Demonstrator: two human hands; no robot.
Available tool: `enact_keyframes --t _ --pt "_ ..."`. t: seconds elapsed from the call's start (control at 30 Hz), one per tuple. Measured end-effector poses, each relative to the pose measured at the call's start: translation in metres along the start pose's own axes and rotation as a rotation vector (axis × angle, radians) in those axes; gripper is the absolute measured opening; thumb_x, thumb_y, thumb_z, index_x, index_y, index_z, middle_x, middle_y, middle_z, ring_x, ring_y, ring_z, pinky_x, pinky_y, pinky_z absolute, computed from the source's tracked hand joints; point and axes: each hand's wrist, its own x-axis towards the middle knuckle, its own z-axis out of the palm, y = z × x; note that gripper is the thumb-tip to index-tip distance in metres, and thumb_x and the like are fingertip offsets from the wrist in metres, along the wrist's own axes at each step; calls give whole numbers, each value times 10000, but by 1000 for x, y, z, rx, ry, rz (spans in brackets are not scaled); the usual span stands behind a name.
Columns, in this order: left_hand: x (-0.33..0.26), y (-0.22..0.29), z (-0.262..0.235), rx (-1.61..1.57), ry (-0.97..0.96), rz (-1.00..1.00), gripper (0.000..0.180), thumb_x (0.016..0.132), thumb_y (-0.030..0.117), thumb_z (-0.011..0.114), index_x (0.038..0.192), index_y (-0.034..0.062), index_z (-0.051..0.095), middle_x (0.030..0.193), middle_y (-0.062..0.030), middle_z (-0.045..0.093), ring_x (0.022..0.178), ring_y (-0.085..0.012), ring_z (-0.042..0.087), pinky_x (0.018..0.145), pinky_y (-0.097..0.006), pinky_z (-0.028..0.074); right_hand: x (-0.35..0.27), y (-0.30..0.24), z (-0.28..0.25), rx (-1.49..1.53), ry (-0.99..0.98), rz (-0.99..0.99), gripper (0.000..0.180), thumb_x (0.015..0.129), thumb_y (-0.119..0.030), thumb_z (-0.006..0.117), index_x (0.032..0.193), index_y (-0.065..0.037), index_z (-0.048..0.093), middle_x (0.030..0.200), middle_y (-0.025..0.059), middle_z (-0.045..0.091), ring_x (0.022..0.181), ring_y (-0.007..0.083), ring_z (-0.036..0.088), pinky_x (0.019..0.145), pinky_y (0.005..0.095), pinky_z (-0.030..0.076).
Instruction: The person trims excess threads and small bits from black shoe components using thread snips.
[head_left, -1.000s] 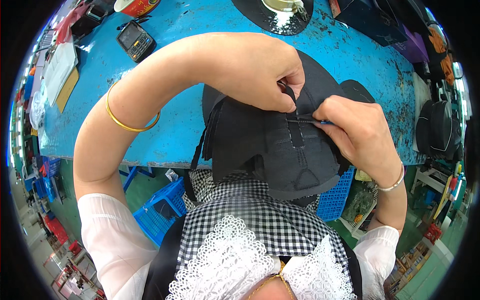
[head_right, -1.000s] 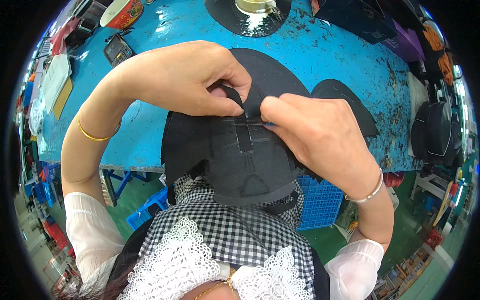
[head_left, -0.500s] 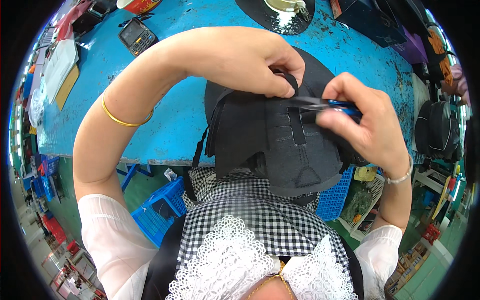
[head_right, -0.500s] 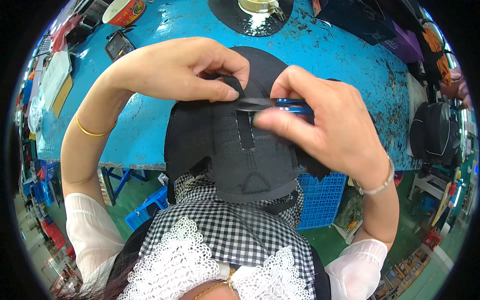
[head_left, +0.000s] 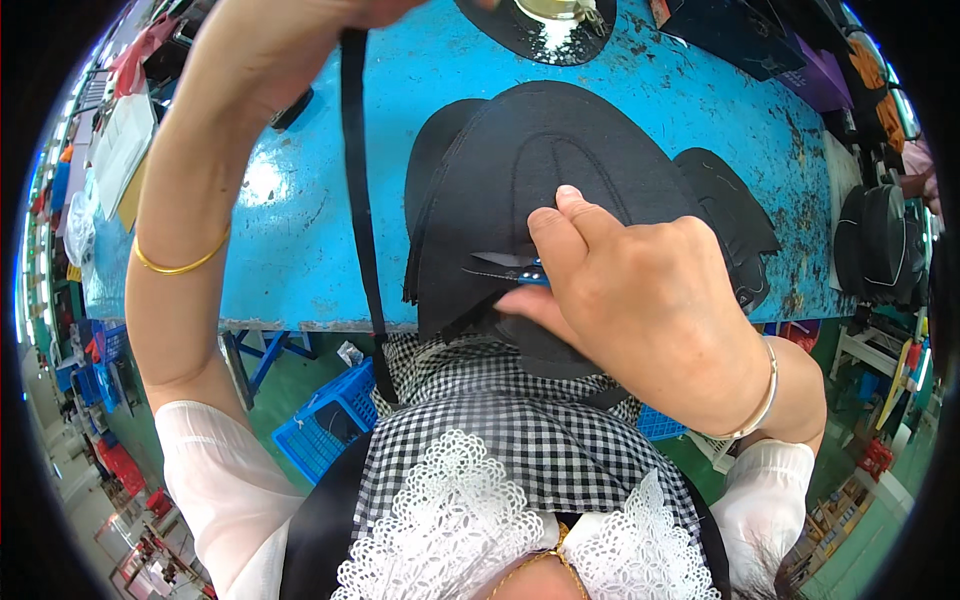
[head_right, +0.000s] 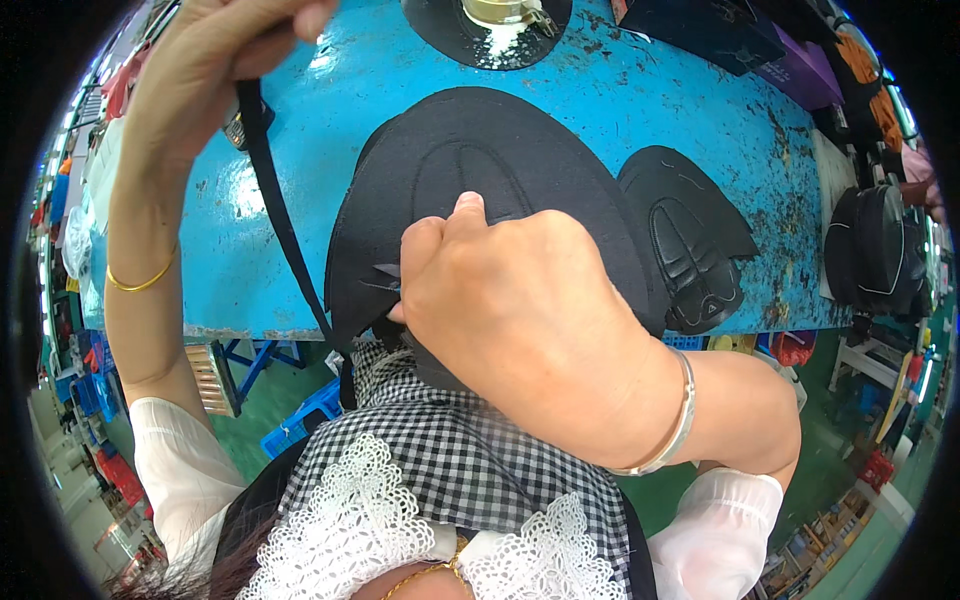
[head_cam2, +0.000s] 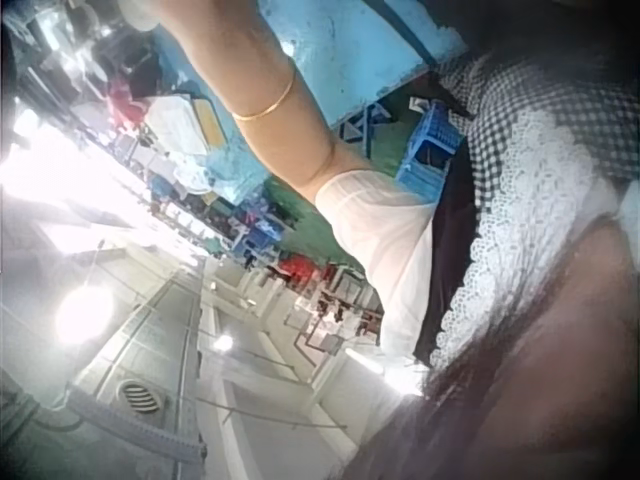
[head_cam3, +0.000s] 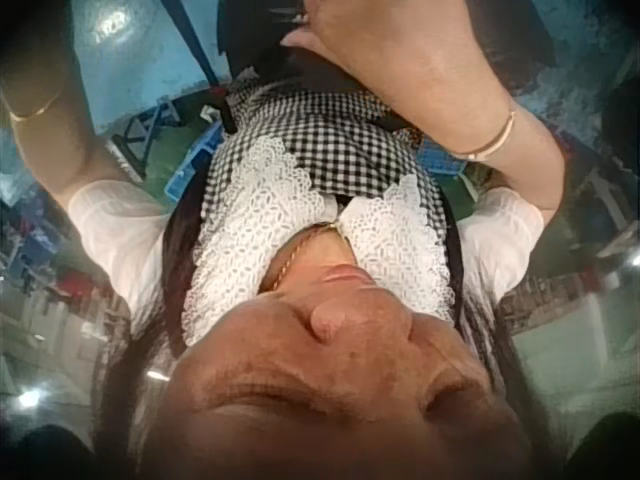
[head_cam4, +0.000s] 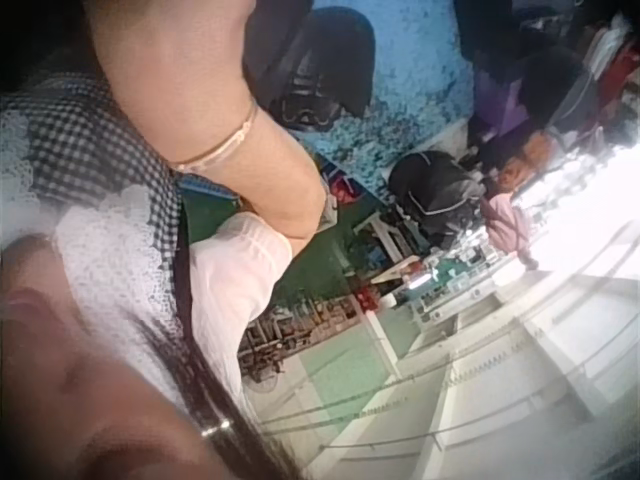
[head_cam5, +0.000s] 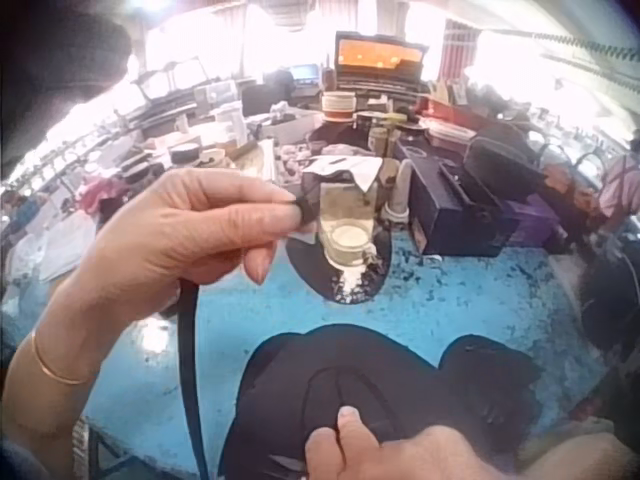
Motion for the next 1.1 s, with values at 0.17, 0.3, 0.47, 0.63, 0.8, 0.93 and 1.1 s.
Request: enact_keyframes --t 0.17,0.3,0.47,0.63,0.8,0.93,1.1 --pt "-4 37 -9 -40 53 13 222 1000 250 612 953 41 672 722 -21 694 427 -3 357 378 -162 235 0 -19 -8 -222 -109 80 200 845 -170 690 914 -45 549 985 169 727 520 203 645 450 304 469" --pt "-12 20 -18 11 12 125 203 994 248 619 913 64 648 747 -36 704 438 -2 364 389 -155 244 -3 26 -19 488 103 270 162 869 -97 627 999 -2 612 958 122 725 637 240 678 574 317 520" --pt "1 -9 6 -115 -496 -66 136 944 154 689 985 25 699 711 -37 677 472 -14 430 404 -170 252 -119 94 3 -241 520 533 240 975 -80 567 1198 -23 637 1113 109 675 942 210 679 821 311 559" --pt "-3 -3 44 217 -743 -96 148 815 143 770 859 3 746 796 -19 704 740 -87 645 695 -232 501 -234 145 85 1523 776 1250 356 1049 -222 459 1298 -11 600 1258 108 629 1142 199 607 968 339 495" --pt "0 -11 63 313 -797 -125 144 810 141 760 871 10 758 790 -26 728 717 -81 648 677 -234 497 -264 143 94 967 531 1410 339 1061 -262 500 1278 -12 574 937 2 609 619 21 479 525 195 372" --pt "5 -17 74 358 -843 -161 140 802 145 758 862 18 754 778 -43 722 697 -109 650 656 -260 490 -212 121 67 1090 773 1330 274 1070 -233 475 1225 -35 582 777 -39 505 511 -2 317 438 195 220" --pt "0 -15 78 442 -812 -44 182 793 188 771 792 17 706 686 -84 655 630 -156 612 598 -311 454 -136 91 39 1062 535 766 233 1055 -139 467 1254 -19 484 795 -7 503 557 25 359 474 190 278"
